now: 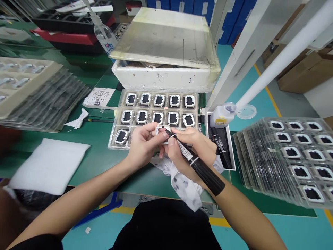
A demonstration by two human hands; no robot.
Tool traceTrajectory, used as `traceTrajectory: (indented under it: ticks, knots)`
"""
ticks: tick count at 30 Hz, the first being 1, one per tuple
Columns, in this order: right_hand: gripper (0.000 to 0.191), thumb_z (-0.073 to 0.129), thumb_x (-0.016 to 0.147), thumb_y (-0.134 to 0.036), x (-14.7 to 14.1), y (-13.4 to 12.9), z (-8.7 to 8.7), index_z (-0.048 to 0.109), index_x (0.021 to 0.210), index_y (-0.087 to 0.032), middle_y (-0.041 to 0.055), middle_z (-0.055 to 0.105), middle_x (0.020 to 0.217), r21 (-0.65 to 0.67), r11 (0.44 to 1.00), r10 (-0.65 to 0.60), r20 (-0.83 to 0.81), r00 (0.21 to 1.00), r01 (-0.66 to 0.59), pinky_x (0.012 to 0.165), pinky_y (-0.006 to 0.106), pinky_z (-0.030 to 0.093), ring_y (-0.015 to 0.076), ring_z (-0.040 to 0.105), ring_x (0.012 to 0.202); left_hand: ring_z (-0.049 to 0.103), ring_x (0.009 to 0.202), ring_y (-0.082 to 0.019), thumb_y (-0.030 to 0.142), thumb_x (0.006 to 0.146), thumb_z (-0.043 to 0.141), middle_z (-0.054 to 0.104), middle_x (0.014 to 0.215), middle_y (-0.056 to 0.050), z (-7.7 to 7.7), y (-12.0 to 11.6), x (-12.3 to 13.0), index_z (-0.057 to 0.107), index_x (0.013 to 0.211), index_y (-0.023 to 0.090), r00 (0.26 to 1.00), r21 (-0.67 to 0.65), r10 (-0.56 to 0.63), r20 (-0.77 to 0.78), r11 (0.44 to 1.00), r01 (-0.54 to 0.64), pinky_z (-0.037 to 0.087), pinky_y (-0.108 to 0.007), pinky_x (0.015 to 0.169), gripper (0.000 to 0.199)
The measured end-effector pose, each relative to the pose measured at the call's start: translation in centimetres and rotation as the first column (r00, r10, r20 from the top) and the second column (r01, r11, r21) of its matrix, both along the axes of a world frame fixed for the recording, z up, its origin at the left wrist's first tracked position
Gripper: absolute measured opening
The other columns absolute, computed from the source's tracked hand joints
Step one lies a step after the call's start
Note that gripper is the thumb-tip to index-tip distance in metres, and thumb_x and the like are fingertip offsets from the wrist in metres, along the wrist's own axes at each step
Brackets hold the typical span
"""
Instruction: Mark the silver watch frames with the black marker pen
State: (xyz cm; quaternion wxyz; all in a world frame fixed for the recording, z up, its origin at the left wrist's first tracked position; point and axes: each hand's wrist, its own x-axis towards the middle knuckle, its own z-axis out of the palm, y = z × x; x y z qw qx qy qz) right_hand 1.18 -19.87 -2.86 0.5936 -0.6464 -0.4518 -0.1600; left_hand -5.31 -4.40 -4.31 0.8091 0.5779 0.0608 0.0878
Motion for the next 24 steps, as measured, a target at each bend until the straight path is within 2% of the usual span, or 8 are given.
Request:
traceTrajectory:
  ticks: [7,10,14,17,19,20,21,24]
  knots:
    - [0.017,0.071,0.094,-0.009,0.2,0.3,-0.2,0.067,0.102,-0.023,0.0065,0.078,0.099,0.099,0.995,-0.029,-0.002,1.0,0.029,0.064,0.035,0.062,0.0199,0.076,0.078,0.068,0.048,-0.016,0.045,0.086,0.085,0.07,0.06,-0.001,-0.2,0.2,0.3,0.065,0.082,0.017,0.999,-0.113,-0.039,-0.029,0.993,0.035,0.051,-0.023,0.039,0.035]
    - [0.019,0.073,0.093,-0.009,0.3,0.4,-0.4,0.067,0.106,-0.022,0.0074,0.077,0.101,0.127,0.991,-0.049,-0.004,0.999,0.049,0.068,0.037,0.063,0.0223,0.077,0.084,0.068,0.049,-0.017,0.047,0.086,0.085,0.071,0.061,-0.002,-0.2,0.2,0.4,0.064,0.082,0.017,0.999,-0.104,-0.025,-0.048,0.994,0.02,0.053,-0.025,0.042,0.036]
    - [0.014,0.073,0.096,-0.014,1.0,0.5,-0.6,0.065,0.104,-0.022,0.0012,0.071,0.087,0.202,0.964,-0.179,0.008,0.984,0.174,0.067,0.034,0.059,0.0197,0.073,0.078,0.069,0.051,-0.016,0.048,0.085,0.085,0.079,0.078,-0.008,0.1,0.3,0.5,0.064,0.081,0.016,0.998,-0.072,-0.016,-0.065,0.997,0.011,0.053,-0.026,0.043,0.038]
    - [0.01,0.072,0.097,-0.018,1.5,0.6,-0.8,0.064,0.101,-0.022,0.0001,0.069,0.086,0.186,0.956,-0.227,-0.014,0.974,0.225,0.063,0.032,0.054,0.0161,0.066,0.072,0.068,0.052,-0.016,0.048,0.085,0.084,0.079,0.079,-0.008,0.1,0.3,0.4,0.064,0.082,0.017,0.995,0.013,0.001,-0.102,1.0,0.001,0.052,-0.028,0.045,0.037]
    - [0.01,0.072,0.098,-0.019,1.7,0.6,-0.9,0.063,0.1,-0.022,-0.0005,0.067,0.085,0.195,0.952,-0.237,-0.017,0.971,0.236,0.064,0.032,0.053,0.0153,0.064,0.072,0.066,0.054,-0.016,0.046,0.087,0.081,0.074,0.073,-0.004,0.1,0.4,0.3,0.064,0.08,0.018,0.992,0.208,0.059,-0.107,0.978,-0.035,0.05,-0.028,0.048,0.034]
    - [0.01,0.073,0.098,-0.02,1.8,0.7,-0.9,0.063,0.099,-0.022,-0.0008,0.066,0.085,0.205,0.947,-0.25,-0.016,0.968,0.248,0.065,0.032,0.053,0.0152,0.064,0.073,0.063,0.056,-0.015,0.045,0.089,0.079,0.07,0.069,-0.003,0.0,0.4,0.2,0.063,0.078,0.018,0.991,0.358,0.106,-0.079,0.931,-0.071,0.049,-0.028,0.051,0.034]
    - [0.01,0.073,0.099,-0.022,2.0,0.7,-1.0,0.063,0.098,-0.022,-0.0009,0.065,0.084,0.214,0.939,-0.272,-0.018,0.962,0.269,0.065,0.032,0.053,0.0152,0.063,0.074,0.061,0.059,-0.015,0.043,0.091,0.077,0.066,0.066,-0.001,0.0,0.4,0.1,0.062,0.075,0.019,0.988,0.519,0.154,-0.026,0.846,-0.118,0.047,-0.028,0.054,0.033]
    - [0.011,0.073,0.1,-0.028,2.4,0.7,-1.3,0.063,0.097,-0.022,-0.0003,0.064,0.085,0.219,0.913,-0.345,-0.036,0.938,0.344,0.066,0.033,0.055,0.0164,0.066,0.076,0.058,0.078,-0.019,0.035,0.096,0.072,0.063,0.073,-0.002,-0.2,0.5,0.0,0.066,0.077,0.019,0.971,0.835,0.172,0.165,0.5,-0.23,0.048,-0.033,0.071,0.025]
